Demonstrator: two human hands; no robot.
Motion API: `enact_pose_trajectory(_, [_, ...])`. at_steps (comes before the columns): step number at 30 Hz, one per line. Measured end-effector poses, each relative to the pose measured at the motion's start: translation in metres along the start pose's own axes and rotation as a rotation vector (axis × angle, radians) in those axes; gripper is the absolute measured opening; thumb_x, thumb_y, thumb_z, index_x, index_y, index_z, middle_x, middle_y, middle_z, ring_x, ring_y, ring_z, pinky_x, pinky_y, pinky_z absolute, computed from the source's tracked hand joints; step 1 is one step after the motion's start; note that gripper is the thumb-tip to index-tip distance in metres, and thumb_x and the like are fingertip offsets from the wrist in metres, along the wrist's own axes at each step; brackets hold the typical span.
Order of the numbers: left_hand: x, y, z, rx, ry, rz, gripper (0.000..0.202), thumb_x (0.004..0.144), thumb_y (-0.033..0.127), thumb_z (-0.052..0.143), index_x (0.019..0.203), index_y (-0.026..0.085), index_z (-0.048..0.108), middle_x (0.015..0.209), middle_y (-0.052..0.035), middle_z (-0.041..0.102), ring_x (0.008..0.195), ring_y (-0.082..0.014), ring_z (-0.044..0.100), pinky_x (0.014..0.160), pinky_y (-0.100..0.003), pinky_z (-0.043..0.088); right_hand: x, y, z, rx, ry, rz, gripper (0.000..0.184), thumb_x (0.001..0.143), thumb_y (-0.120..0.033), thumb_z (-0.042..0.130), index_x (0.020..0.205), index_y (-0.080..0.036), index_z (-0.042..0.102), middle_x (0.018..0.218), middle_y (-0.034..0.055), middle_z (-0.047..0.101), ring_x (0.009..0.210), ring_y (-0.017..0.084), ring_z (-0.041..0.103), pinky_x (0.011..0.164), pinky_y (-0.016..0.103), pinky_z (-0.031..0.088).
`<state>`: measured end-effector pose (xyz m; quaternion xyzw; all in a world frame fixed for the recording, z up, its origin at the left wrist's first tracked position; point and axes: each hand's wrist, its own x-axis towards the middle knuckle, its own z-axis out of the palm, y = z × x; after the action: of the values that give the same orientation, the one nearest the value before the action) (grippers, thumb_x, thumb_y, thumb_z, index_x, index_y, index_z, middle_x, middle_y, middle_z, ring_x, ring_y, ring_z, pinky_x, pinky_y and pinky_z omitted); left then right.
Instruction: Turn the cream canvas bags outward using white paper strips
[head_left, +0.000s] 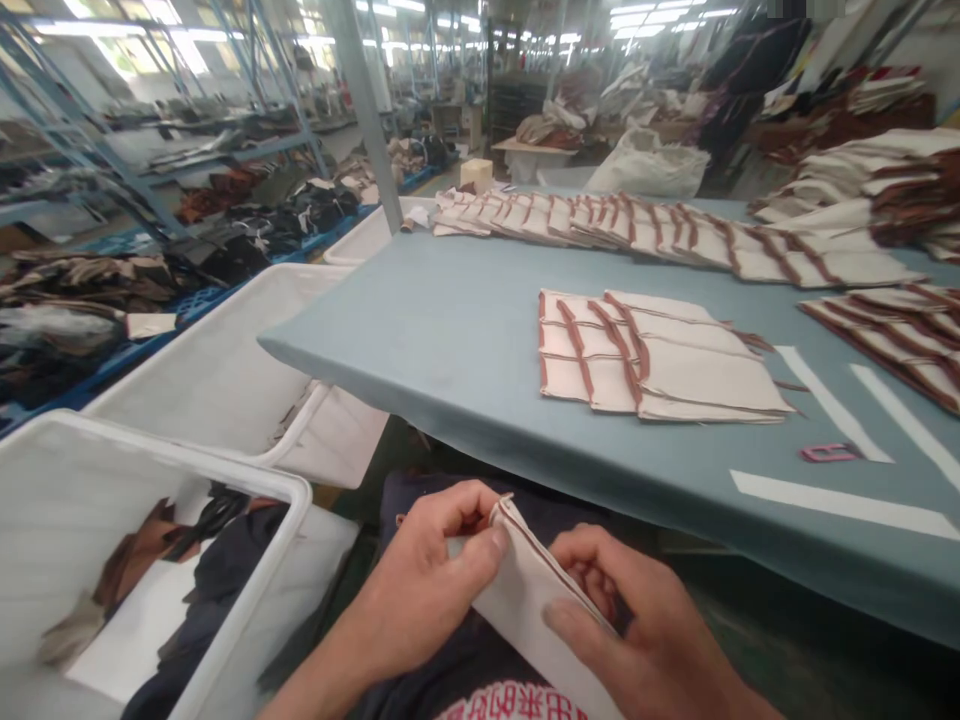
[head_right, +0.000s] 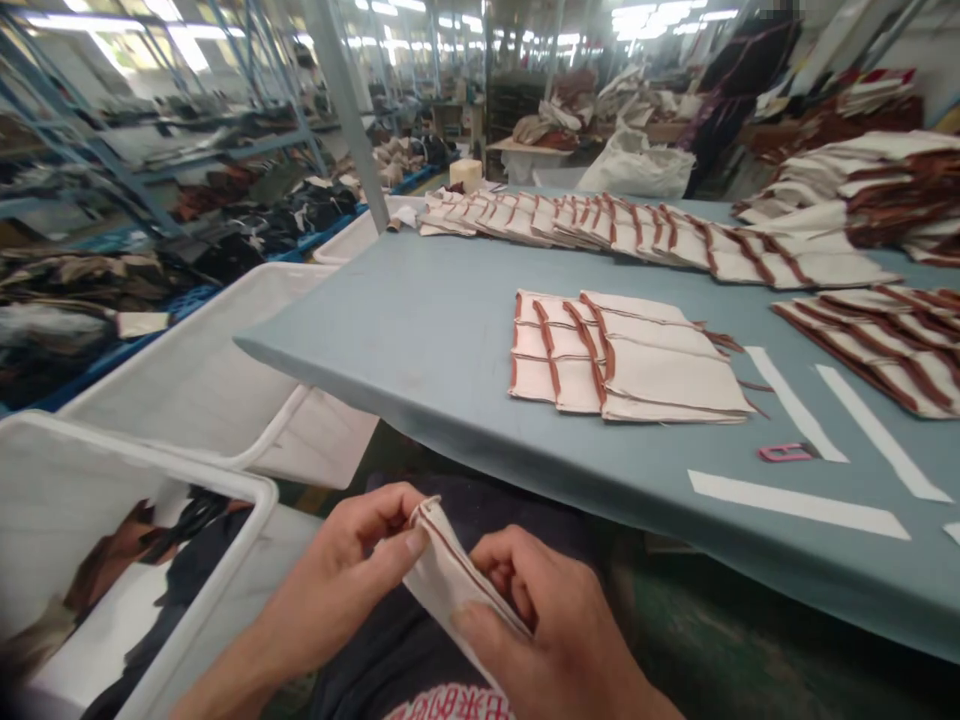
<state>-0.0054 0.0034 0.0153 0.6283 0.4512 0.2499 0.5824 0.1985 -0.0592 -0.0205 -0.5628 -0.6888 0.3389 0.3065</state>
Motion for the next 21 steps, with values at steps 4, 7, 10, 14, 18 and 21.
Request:
enact_pose_trajectory(4, [0.004, 0.005, 0.001, -0.033, -0.020, 0.050, 0.018, 0.089, 0.027, 0.056, 0.078, 0.017, 0.066, 0.076, -0.0010, 0.062, 0.072, -0.0153, 0.053, 0.068, -0.025, 0.043, 0.021, -0.019, -0.010, 0.292, -0.068, 0.201, 0.009, 0.081, -0.030, 0.060, 0.080, -0.021, 0.057, 0.066, -0.0037, 0.051, 0.059, 0.013, 0.046, 0.054, 0.024, 0.042])
enact_pose_trajectory(7, [0.004, 0.012, 0.001, -0.058, -0.039, 0.085, 0.018, 0.087, 0.027, 0.058, 0.075, 0.016, 0.065, 0.073, -0.0001, 0.059, 0.070, -0.0143, 0.051, 0.065, -0.024, 0.041, 0.037, -0.023, -0.018, 0.409, -0.147, 0.193, 0.029, 0.086, -0.047, 0.061, 0.077, -0.021, 0.051, 0.067, -0.0044, 0.046, 0.061, 0.012, 0.042, 0.054, 0.024, 0.036])
enact_pose_trajectory(10, [0.004, 0.013, 0.001, -0.084, -0.032, 0.097, 0.023, 0.089, 0.031, 0.057, 0.075, 0.016, 0.066, 0.072, -0.0012, 0.061, 0.070, -0.0151, 0.051, 0.067, -0.025, 0.041, 0.046, -0.020, -0.022, 0.546, -0.287, 0.169, 0.044, 0.086, -0.061, 0.063, 0.078, -0.021, 0.048, 0.068, -0.0060, 0.041, 0.061, 0.011, 0.036, 0.054, 0.023, 0.030])
enact_pose_trajectory(14, [0.005, 0.006, 0.001, -0.067, 0.012, 0.115, 0.027, 0.090, 0.033, 0.056, 0.072, 0.016, 0.068, 0.075, -0.0041, 0.066, 0.075, -0.0179, 0.055, 0.074, -0.029, 0.044, 0.048, -0.015, -0.020, 0.572, -0.334, 0.149, 0.055, 0.087, -0.073, 0.060, 0.078, -0.020, 0.047, 0.068, -0.0066, 0.040, 0.061, 0.010, 0.034, 0.054, 0.022, 0.029])
enact_pose_trajectory(18, [0.004, -0.002, 0.003, -0.057, 0.031, 0.105, 0.026, 0.091, 0.031, 0.057, 0.073, 0.016, 0.069, 0.075, -0.0043, 0.067, 0.074, -0.0179, 0.056, 0.074, -0.029, 0.044, 0.046, -0.013, -0.016, 0.476, -0.301, 0.165, 0.052, 0.092, -0.068, 0.057, 0.078, -0.019, 0.050, 0.070, -0.0046, 0.045, 0.064, 0.011, 0.038, 0.055, 0.022, 0.033])
enact_pose_trajectory(21, [0.001, -0.006, 0.005, -0.070, 0.022, 0.107, 0.025, 0.090, 0.030, 0.058, 0.073, 0.016, 0.070, 0.074, -0.0043, 0.068, 0.072, -0.0177, 0.057, 0.072, -0.029, 0.045, 0.043, -0.012, -0.015, 0.492, -0.331, 0.181, 0.048, 0.093, -0.064, 0.056, 0.076, -0.020, 0.049, 0.067, -0.0054, 0.043, 0.061, 0.011, 0.038, 0.054, 0.022, 0.033])
